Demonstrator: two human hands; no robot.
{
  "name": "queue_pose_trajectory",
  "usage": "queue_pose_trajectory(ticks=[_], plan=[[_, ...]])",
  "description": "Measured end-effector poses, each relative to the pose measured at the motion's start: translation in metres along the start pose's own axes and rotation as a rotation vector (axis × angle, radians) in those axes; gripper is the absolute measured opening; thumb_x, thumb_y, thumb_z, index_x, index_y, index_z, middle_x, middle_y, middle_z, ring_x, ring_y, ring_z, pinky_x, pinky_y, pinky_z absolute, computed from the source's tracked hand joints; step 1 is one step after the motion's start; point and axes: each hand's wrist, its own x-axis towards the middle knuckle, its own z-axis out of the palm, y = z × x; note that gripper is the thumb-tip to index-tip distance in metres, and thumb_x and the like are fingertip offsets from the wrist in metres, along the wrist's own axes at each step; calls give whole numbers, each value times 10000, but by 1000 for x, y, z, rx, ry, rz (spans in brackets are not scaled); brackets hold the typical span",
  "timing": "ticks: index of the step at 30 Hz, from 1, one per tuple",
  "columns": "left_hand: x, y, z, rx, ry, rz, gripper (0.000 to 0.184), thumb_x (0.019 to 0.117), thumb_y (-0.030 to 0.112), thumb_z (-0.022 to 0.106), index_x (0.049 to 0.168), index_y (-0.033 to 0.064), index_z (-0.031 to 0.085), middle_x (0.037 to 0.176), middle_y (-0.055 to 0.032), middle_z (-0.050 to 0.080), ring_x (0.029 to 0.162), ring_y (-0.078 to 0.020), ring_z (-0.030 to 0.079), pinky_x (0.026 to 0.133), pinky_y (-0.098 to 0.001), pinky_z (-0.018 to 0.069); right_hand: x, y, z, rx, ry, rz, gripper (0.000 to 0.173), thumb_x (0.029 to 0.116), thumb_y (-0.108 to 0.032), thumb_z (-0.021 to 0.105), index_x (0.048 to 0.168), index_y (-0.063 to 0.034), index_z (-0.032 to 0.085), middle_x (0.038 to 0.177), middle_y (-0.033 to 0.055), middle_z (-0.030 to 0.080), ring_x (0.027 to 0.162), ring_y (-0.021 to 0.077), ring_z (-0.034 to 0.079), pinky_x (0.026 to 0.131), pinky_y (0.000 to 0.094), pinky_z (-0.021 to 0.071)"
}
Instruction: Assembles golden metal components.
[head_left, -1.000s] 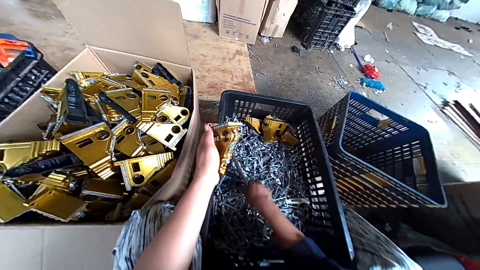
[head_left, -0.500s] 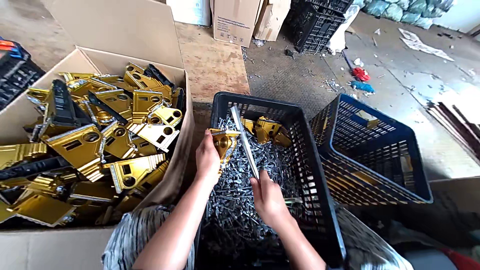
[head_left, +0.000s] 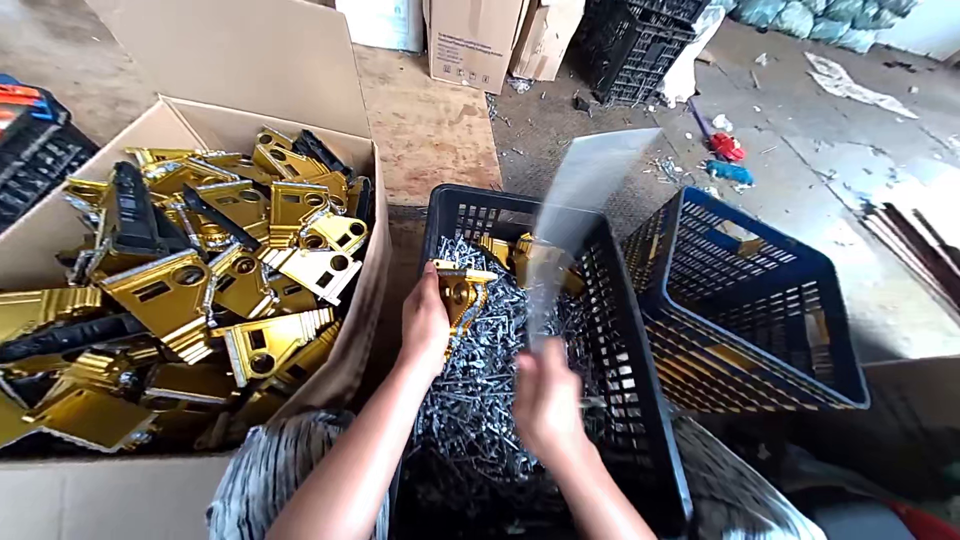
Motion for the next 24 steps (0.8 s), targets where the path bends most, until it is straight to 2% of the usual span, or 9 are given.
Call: queue_pose_trajectory(ticks=[2, 5, 8, 10, 12, 16, 18, 20, 24], plan=[[1, -3, -1, -19, -8, -12, 658, 1065, 614, 248, 1225, 119, 650, 1020, -106, 669, 875, -202, 657, 751, -420, 557, 3, 1, -2, -73, -293, 209, 311, 1088, -293, 435, 1136, -16, 566, 670, 32, 552, 581, 176, 584, 580, 384, 516], [1, 2, 1, -24, 0, -9, 657, 1070, 602, 245, 1186, 106, 659, 1001, -112, 666, 864, -204, 653, 743, -422, 549, -10, 7, -1, 149, 26, 11, 337, 1089, -279, 368, 1091, 7, 547, 605, -38, 460, 467, 64, 469, 451, 265, 451], [-1, -2, 1, -30, -17, -22, 664, 1057, 629, 254, 1213, 119, 650, 1027, -111, 665, 882, -207, 663, 753, -431, 569, -10, 1, 5, 330, 282, -201, 430, 1124, -433, 281, 1116, -49, 474, 670, -30, 466, 508, 53, 463, 459, 240, 450], [-2, 0, 1, -31, -44, -36, 651, 1060, 621, 260, 1217, 123, 649, 1006, -100, 670, 863, -198, 664, 743, -414, 567, -8, 5, 8, 112, 98, -80, 330, 1088, -273, 389, 1071, 19, 544, 621, -3, 510, 485, 86, 513, 470, 279, 479], [-1, 2, -1, -20, -35, -47, 641, 1068, 603, 254, 1229, 122, 645, 978, -98, 665, 824, -189, 652, 716, -395, 558, -6, 15, 11, 66, -255, 261, 291, 1093, -275, 403, 1115, -26, 552, 659, -2, 492, 547, 124, 520, 547, 331, 480], [2, 0, -6, 107, -84, 71, 633, 1086, 546, 275, 1375, 68, 574, 1252, -168, 634, 1147, -247, 614, 980, -487, 492, -11, 48, 18, 119, -298, 463, 315, 1100, -297, 370, 1116, -41, 553, 678, 14, 484, 558, 151, 516, 560, 374, 487], [4, -8, -10, 194, -188, 160, 582, 1041, 460, 533, 1451, 54, 458, 1273, -183, 618, 1161, -257, 616, 987, -488, 506, -4, 39, 5, 87, -172, 362, 338, 1094, -265, 356, 1156, -13, 573, 681, 10, 495, 551, 132, 507, 551, 353, 480], [4, -12, -8, 315, -219, 213, 813, 800, 272, 867, 1443, 86, 405, 1189, -134, 661, 1079, -205, 679, 943, -432, 574, 4, 23, -8, 21, 55, 67, 364, 1086, -247, 355, 1152, 22, 592, 653, -16, 515, 506, 66, 497, 491, 269, 471], [-6, -3, -4, 557, -220, 225, 838, 751, 106, 864, 1435, 42, 383, 1242, -186, 605, 1132, -276, 634, 974, -485, 527, 11, 15, 0, -123, 279, -370, 454, 1118, -391, 264, 1078, -15, 514, 672, 37, 518, 505, 106, 518, 471, 268, 481]])
